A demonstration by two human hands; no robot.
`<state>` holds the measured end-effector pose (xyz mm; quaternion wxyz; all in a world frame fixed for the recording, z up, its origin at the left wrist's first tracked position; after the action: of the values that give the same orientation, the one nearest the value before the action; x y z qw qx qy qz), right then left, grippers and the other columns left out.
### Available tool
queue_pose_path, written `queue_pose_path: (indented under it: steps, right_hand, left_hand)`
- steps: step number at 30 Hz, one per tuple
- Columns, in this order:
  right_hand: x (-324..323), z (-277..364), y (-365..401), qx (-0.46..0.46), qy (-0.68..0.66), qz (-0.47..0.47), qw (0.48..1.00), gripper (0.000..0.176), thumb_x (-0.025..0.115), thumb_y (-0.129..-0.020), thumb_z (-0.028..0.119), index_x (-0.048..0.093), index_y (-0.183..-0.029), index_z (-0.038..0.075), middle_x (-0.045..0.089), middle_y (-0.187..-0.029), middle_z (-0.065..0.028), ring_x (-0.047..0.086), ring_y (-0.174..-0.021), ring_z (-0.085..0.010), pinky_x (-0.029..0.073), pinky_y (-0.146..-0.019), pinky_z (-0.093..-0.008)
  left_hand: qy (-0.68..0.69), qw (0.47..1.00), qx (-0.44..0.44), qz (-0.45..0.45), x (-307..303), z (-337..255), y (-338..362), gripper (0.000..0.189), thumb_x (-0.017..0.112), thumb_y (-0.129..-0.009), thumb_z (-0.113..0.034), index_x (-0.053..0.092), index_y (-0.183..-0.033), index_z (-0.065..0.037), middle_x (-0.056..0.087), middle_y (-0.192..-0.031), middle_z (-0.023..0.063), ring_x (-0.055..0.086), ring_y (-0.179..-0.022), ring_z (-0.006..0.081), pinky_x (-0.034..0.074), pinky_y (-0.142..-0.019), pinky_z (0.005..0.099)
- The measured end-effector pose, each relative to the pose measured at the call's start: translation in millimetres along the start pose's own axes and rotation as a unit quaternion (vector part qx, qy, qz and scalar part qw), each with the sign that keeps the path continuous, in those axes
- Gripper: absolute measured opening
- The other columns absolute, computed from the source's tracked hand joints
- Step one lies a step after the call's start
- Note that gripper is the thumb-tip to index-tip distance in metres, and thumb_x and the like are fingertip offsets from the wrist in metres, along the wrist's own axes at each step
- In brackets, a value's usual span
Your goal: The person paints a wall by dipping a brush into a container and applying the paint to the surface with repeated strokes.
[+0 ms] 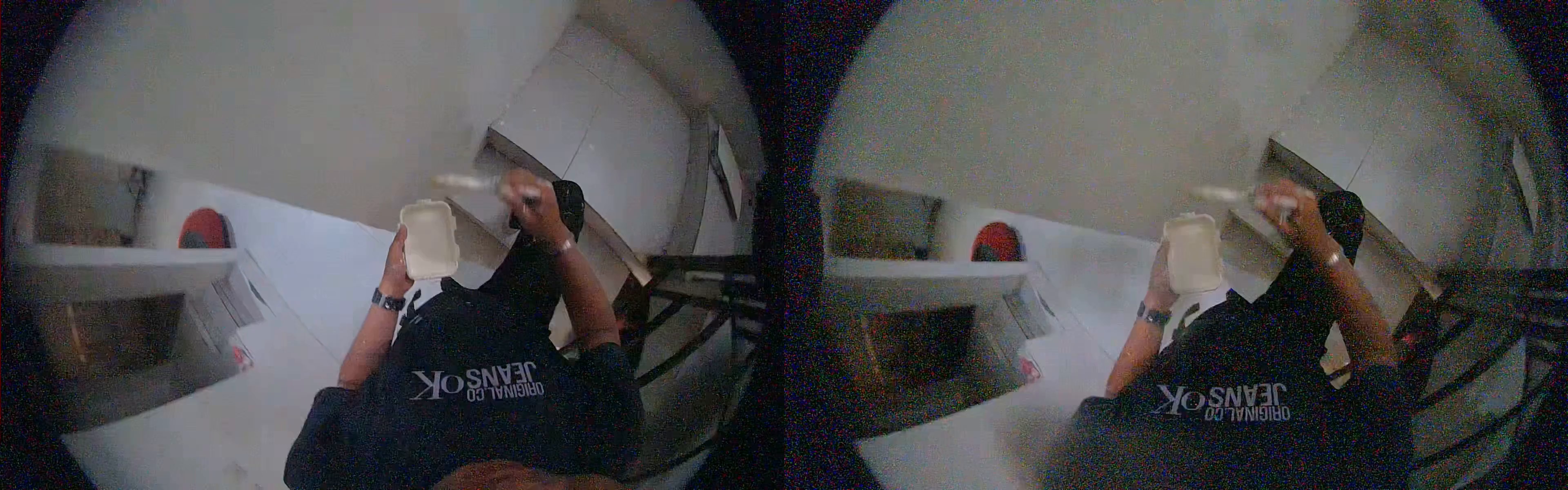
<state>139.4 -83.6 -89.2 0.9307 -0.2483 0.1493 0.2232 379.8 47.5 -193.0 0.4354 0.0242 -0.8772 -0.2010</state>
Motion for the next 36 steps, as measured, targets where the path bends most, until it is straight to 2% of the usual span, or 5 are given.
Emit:
queue_pose_path:
  steps: [4, 14, 21, 25, 36]
  right_hand:
    - [34, 63, 8, -0.193, 0.130, 0.293, 0.927, 0.026, 0.064, -0.079, 0.017, 0.060, -0.103, 0.009, 0.062, -0.103, -0.0128, 0.059, -0.100, -0.0300, 0.049, -0.087, -0.0374]
    - [47, 87, -2, -0.356, 0.251, 0.302, 0.848, 0.035, 0.064, -0.074, 0.017, 0.059, -0.109, 0.012, 0.060, -0.102, -0.0097, 0.058, -0.103, -0.0279, 0.049, -0.086, -0.0361]
    - [44, 15, 22, -0.027, -0.044, 0.048, 0.998, 0.023, 0.059, -0.088, 0.019, 0.060, -0.105, 0.004, 0.064, -0.105, -0.0129, 0.063, -0.093, -0.0235, 0.052, -0.082, -0.0335]
    - [72, -53, 67, 0.302, -0.378, -0.158, 0.860, 0.028, 0.054, -0.094, 0.028, 0.056, -0.100, 0.001, 0.065, -0.091, -0.0106, 0.064, -0.078, -0.0171, 0.052, -0.075, -0.0303]
    - [129, -48, 121, 0.295, -0.691, -0.315, 0.580, 0.028, 0.053, -0.094, 0.028, 0.050, -0.101, 0.001, 0.061, -0.099, -0.0118, 0.061, -0.082, -0.0165, 0.052, -0.083, -0.0323]
  left_hand:
    - [-0.019, 1.000, -0.001, 0.014, 1, -1, 0, 0.061, 0.040, -0.094, -0.050, 0.038, -0.134, -0.004, 0.053, -0.126, 0.0126, 0.057, -0.110, 0.0240, 0.049, -0.091, 0.0391]
    - [-0.054, 0.998, 0.017, -0.009, 5, -5, 1, 0.061, 0.039, -0.094, -0.050, 0.039, -0.134, -0.005, 0.052, -0.127, 0.0132, 0.056, -0.111, 0.0248, 0.049, -0.091, 0.0395]
    - [-0.022, 0.999, 0.012, 0.022, 8, -4, 1, 0.059, 0.041, -0.094, -0.049, 0.040, -0.132, -0.004, 0.055, -0.123, 0.0134, 0.057, -0.109, 0.0241, 0.049, -0.092, 0.0390]
    - [-0.039, 0.997, 0.055, 0.032, 10, -3, 1, 0.059, 0.042, -0.094, -0.049, 0.040, -0.133, -0.005, 0.055, -0.123, 0.0129, 0.057, -0.109, 0.0235, 0.049, -0.092, 0.0385]
    - [-0.035, 0.996, 0.081, 0.029, 24, 3, 9, 0.059, 0.038, -0.094, -0.051, 0.037, -0.135, -0.008, 0.050, -0.129, 0.0107, 0.052, -0.115, 0.0254, 0.045, -0.095, 0.0414]
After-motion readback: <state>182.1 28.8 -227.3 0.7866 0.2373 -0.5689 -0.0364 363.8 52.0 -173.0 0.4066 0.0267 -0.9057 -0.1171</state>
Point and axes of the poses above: each hand's wrist, its own y-axis away from the middle knuckle, its own x-axis out of the palm, z = x × y, the point moved 4 cm from there along -y, towards the middle knuckle
